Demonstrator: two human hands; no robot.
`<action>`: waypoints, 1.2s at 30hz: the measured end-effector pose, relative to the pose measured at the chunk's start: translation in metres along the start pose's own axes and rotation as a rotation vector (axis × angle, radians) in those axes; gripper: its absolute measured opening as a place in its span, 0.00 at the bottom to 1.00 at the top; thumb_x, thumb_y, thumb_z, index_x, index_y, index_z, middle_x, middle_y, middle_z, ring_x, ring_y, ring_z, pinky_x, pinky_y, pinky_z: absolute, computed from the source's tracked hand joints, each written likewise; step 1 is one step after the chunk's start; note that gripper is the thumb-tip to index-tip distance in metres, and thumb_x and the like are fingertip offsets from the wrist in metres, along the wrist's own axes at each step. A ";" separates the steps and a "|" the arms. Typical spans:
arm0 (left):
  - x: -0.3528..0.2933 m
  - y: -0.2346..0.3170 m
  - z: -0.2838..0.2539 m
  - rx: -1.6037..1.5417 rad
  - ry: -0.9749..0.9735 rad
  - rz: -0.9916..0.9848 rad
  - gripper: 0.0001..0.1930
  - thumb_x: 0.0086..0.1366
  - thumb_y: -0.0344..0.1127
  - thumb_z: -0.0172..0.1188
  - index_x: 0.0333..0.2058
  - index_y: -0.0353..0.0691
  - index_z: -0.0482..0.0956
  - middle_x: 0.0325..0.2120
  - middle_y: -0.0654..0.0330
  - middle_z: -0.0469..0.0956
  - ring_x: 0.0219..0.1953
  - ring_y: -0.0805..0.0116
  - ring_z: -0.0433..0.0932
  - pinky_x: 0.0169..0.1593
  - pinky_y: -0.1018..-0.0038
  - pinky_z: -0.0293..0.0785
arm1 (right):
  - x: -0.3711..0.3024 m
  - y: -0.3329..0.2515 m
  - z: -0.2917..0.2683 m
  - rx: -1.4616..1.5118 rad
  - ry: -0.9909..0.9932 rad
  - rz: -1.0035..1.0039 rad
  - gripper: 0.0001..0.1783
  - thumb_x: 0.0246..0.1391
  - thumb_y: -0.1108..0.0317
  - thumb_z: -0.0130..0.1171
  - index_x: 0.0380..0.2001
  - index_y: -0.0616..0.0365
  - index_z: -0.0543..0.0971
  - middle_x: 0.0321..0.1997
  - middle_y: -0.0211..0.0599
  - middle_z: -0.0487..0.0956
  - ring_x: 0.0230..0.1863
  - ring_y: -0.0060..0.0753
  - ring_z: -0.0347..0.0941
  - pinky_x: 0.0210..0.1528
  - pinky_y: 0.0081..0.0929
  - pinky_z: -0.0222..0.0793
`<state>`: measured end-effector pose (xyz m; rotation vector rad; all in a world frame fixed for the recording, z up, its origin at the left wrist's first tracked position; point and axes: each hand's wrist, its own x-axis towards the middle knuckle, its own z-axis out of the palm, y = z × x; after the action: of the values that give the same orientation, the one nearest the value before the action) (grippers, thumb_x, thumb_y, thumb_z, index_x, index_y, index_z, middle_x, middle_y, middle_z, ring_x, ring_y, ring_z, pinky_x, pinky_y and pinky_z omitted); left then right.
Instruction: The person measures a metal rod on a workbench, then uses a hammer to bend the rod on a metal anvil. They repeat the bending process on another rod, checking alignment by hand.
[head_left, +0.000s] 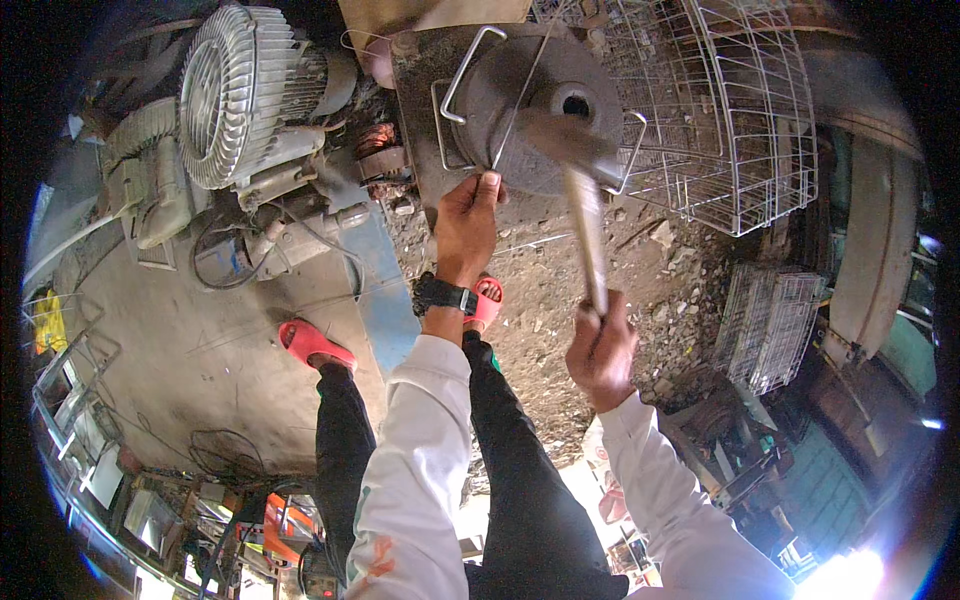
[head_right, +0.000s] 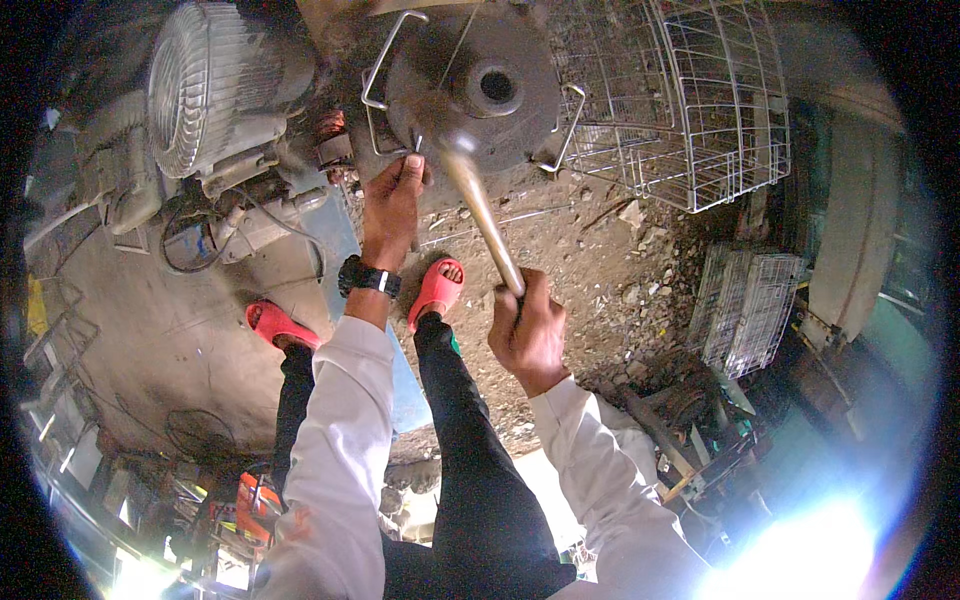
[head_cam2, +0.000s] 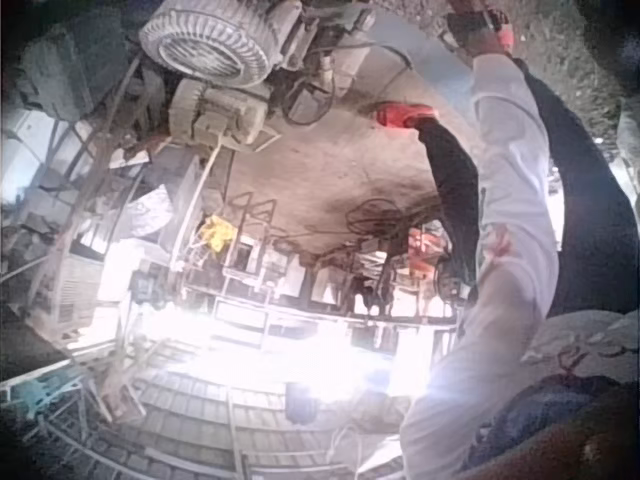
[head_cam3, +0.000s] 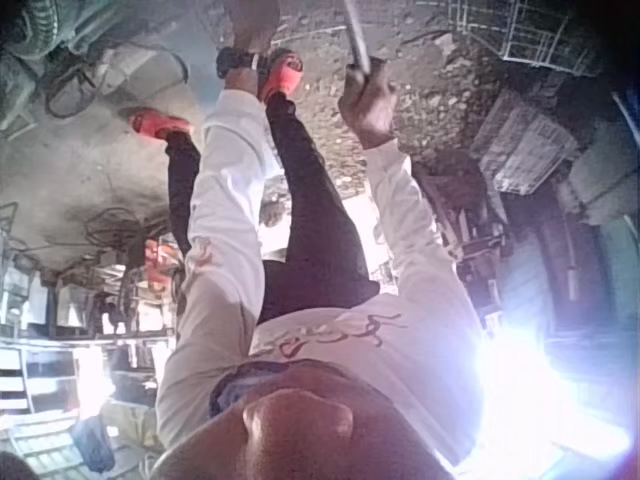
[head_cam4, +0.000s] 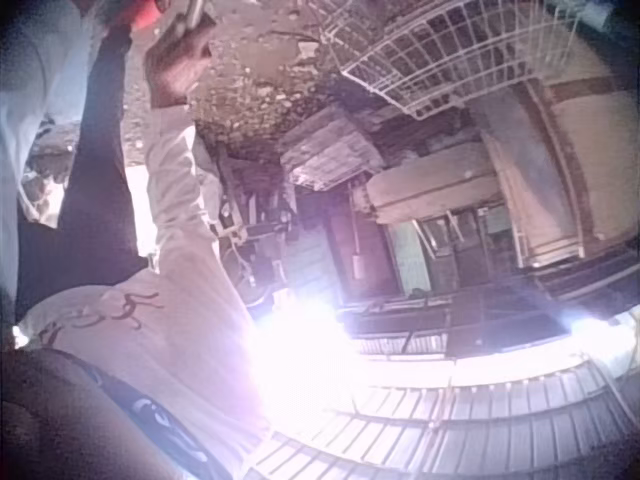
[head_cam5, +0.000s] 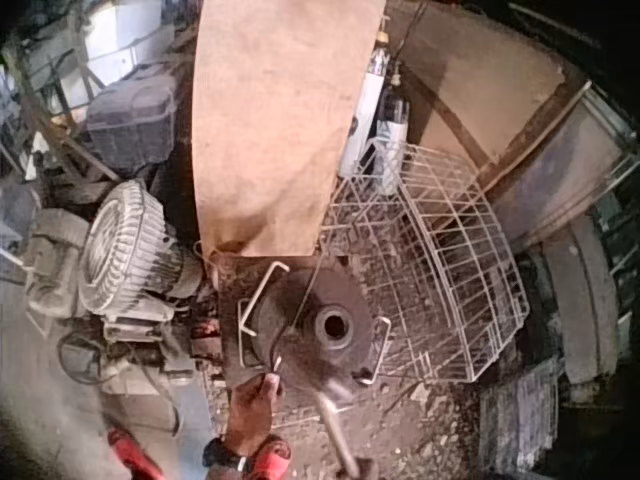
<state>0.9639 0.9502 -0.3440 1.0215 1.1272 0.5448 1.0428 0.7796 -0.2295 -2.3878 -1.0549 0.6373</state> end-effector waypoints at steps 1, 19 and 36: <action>0.001 0.000 -0.001 -0.003 0.009 -0.009 0.20 0.72 0.45 0.53 0.26 0.34 0.74 0.20 0.66 0.70 0.27 0.77 0.65 0.34 0.76 0.65 | 0.008 0.001 0.002 -0.090 -0.084 0.047 0.11 0.64 0.62 0.51 0.43 0.57 0.69 0.20 0.51 0.75 0.23 0.62 0.76 0.25 0.49 0.71; 0.002 -0.002 -0.014 0.148 -0.017 0.071 0.22 0.72 0.47 0.52 0.24 0.35 0.74 0.16 0.65 0.67 0.23 0.76 0.63 0.29 0.72 0.63 | 0.005 -0.024 -0.017 0.103 0.030 0.051 0.11 0.64 0.61 0.50 0.41 0.58 0.71 0.20 0.51 0.75 0.23 0.62 0.76 0.25 0.48 0.71; 0.001 0.010 -0.003 0.168 0.054 -0.091 0.23 0.70 0.51 0.53 0.25 0.35 0.77 0.16 0.61 0.71 0.23 0.73 0.66 0.31 0.68 0.65 | 0.007 0.028 0.011 -0.083 -0.125 0.110 0.11 0.65 0.59 0.52 0.39 0.54 0.68 0.21 0.57 0.75 0.24 0.68 0.73 0.23 0.56 0.66</action>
<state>0.9627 0.9570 -0.3358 1.0991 1.2772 0.4115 1.0564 0.7703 -0.2562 -2.5192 -1.0245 0.8049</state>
